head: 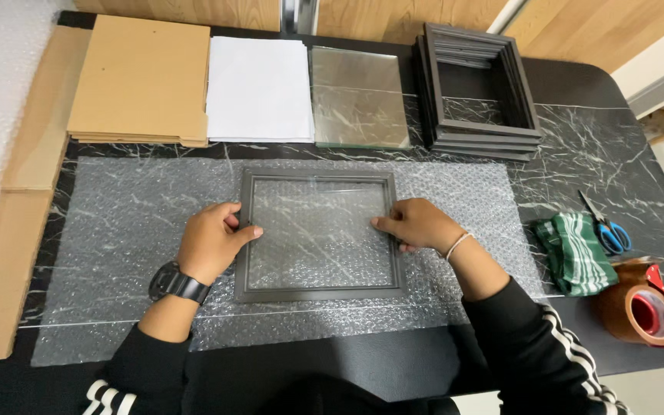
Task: The person assembles a picture frame by placing an image and a backing board into the frame, then securing the tabs with a tool.
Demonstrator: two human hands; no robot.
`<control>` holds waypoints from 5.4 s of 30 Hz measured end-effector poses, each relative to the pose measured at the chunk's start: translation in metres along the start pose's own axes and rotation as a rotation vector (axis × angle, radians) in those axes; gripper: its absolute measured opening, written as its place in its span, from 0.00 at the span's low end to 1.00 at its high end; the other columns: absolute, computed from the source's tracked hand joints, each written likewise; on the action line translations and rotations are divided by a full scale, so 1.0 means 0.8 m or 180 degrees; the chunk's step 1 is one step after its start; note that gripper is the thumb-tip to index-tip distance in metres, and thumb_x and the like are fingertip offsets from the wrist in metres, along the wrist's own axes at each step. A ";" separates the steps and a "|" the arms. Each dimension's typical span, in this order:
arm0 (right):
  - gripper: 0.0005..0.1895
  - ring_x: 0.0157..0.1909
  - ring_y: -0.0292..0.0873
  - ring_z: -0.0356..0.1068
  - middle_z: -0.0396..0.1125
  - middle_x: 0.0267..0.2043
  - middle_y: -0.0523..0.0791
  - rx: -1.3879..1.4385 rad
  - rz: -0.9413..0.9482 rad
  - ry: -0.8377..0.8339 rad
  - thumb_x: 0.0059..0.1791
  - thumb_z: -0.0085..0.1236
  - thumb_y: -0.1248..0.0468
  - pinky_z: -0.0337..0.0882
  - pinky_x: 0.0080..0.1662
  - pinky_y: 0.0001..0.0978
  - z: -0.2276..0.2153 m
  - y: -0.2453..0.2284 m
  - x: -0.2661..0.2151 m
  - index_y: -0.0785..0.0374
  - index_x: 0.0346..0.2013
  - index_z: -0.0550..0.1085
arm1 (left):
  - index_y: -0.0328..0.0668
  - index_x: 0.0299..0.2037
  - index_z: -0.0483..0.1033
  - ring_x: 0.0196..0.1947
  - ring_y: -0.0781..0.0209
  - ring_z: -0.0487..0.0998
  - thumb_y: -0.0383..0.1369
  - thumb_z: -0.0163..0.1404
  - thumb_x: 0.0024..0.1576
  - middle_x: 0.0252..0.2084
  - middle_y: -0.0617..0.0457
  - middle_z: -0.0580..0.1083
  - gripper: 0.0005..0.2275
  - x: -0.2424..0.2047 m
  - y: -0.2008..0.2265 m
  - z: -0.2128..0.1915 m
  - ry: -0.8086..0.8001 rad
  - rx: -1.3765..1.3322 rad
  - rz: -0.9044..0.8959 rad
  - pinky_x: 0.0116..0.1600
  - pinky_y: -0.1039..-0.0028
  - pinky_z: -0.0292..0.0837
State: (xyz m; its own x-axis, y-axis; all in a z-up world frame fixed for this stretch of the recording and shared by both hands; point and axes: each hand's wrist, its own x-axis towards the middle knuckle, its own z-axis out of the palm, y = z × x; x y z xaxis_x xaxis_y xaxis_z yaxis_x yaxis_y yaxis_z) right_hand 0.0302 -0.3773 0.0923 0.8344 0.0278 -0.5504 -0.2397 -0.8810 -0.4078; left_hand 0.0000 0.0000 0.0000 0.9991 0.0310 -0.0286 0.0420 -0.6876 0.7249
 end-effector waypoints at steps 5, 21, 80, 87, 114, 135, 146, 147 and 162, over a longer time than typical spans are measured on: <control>0.27 0.23 0.46 0.79 0.73 0.19 0.50 -0.0671 -0.0397 -0.0399 0.51 0.58 0.43 0.80 0.36 0.34 -0.016 0.004 0.020 0.66 0.32 0.80 | 0.35 0.58 0.81 0.38 0.49 0.86 0.40 0.71 0.48 0.37 0.43 0.81 0.28 -0.002 0.000 -0.005 0.0004 -0.0195 -0.0089 0.41 0.66 0.79; 0.21 0.28 0.51 0.78 0.74 0.22 0.51 -0.0219 -0.0572 -0.0120 0.49 0.67 0.46 0.75 0.37 0.36 0.010 0.059 0.066 0.63 0.29 0.83 | 0.33 0.58 0.81 0.34 0.53 0.85 0.38 0.71 0.49 0.37 0.46 0.79 0.27 -0.009 -0.001 0.005 0.0254 0.0015 0.0029 0.37 0.68 0.79; 0.24 0.68 0.58 0.71 0.74 0.62 0.53 -0.1281 -0.2623 0.2146 0.49 0.66 0.58 0.69 0.68 0.50 0.040 -0.142 0.196 0.60 0.59 0.80 | 0.34 0.60 0.76 0.33 0.47 0.85 0.27 0.54 0.58 0.51 0.40 0.78 0.18 0.165 0.035 -0.004 0.0650 0.2126 0.1249 0.34 0.60 0.82; 0.21 0.73 0.61 0.64 0.72 0.66 0.48 -0.1736 -0.3007 0.1612 0.55 0.57 0.52 0.63 0.68 0.69 0.033 -0.162 0.238 0.53 0.61 0.79 | 0.36 0.62 0.76 0.35 0.52 0.85 0.28 0.57 0.55 0.55 0.38 0.78 0.22 0.196 0.006 0.015 0.0357 0.2885 0.1520 0.34 0.63 0.79; 0.37 0.66 0.65 0.65 0.61 0.63 0.63 0.2863 -0.1931 0.1741 0.57 0.60 0.49 0.69 0.65 0.59 0.038 -0.165 0.187 0.75 0.68 0.61 | 0.48 0.37 0.78 0.22 0.59 0.75 0.24 0.55 0.56 0.26 0.57 0.71 0.05 0.236 0.019 -0.008 0.2020 0.2340 0.2742 0.33 0.70 0.71; 0.19 0.64 0.61 0.70 0.74 0.58 0.54 -0.0123 -0.3188 0.2298 0.52 0.56 0.71 0.67 0.61 0.54 0.013 -0.045 0.000 0.61 0.58 0.79 | 0.34 0.67 0.68 0.49 0.40 0.86 0.62 0.39 0.63 0.60 0.30 0.77 0.37 0.062 0.152 -0.052 -0.0730 -0.3647 -0.0400 0.41 0.69 0.82; 0.16 0.72 0.61 0.67 0.69 0.69 0.56 -0.1548 -0.4381 0.3403 0.59 0.47 0.66 0.62 0.71 0.60 0.032 -0.017 -0.025 0.56 0.58 0.79 | 0.33 0.65 0.74 0.46 0.51 0.85 0.40 0.56 0.64 0.50 0.44 0.80 0.23 0.053 0.068 -0.058 -0.1008 -0.3342 -0.0205 0.47 0.55 0.86; 0.15 0.68 0.60 0.70 0.71 0.66 0.55 -0.1512 -0.4502 0.3503 0.59 0.48 0.66 0.66 0.68 0.57 0.033 -0.013 -0.027 0.54 0.55 0.81 | 0.33 0.62 0.76 0.40 0.57 0.85 0.35 0.59 0.61 0.45 0.47 0.81 0.21 0.038 0.076 -0.064 -0.0867 -0.3026 -0.0104 0.42 0.65 0.86; 0.08 0.21 0.45 0.63 0.63 0.21 0.44 -0.0908 -0.4485 0.4142 0.51 0.61 0.71 0.69 0.31 0.41 0.056 0.083 0.035 0.65 0.42 0.85 | 0.27 0.50 0.80 0.30 0.65 0.82 0.25 0.64 0.56 0.35 0.46 0.83 0.14 -0.061 0.055 -0.061 -0.0131 -0.2815 -0.0450 0.31 0.81 0.78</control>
State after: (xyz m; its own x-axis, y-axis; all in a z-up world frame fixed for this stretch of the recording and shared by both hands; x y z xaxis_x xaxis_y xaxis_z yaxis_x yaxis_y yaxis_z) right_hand 0.0156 -0.4136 0.0172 0.1575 0.4793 0.8634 0.7904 -0.5853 0.1808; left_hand -0.0470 0.0038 0.0671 0.9848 0.0355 -0.1702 0.1642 0.1314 0.9776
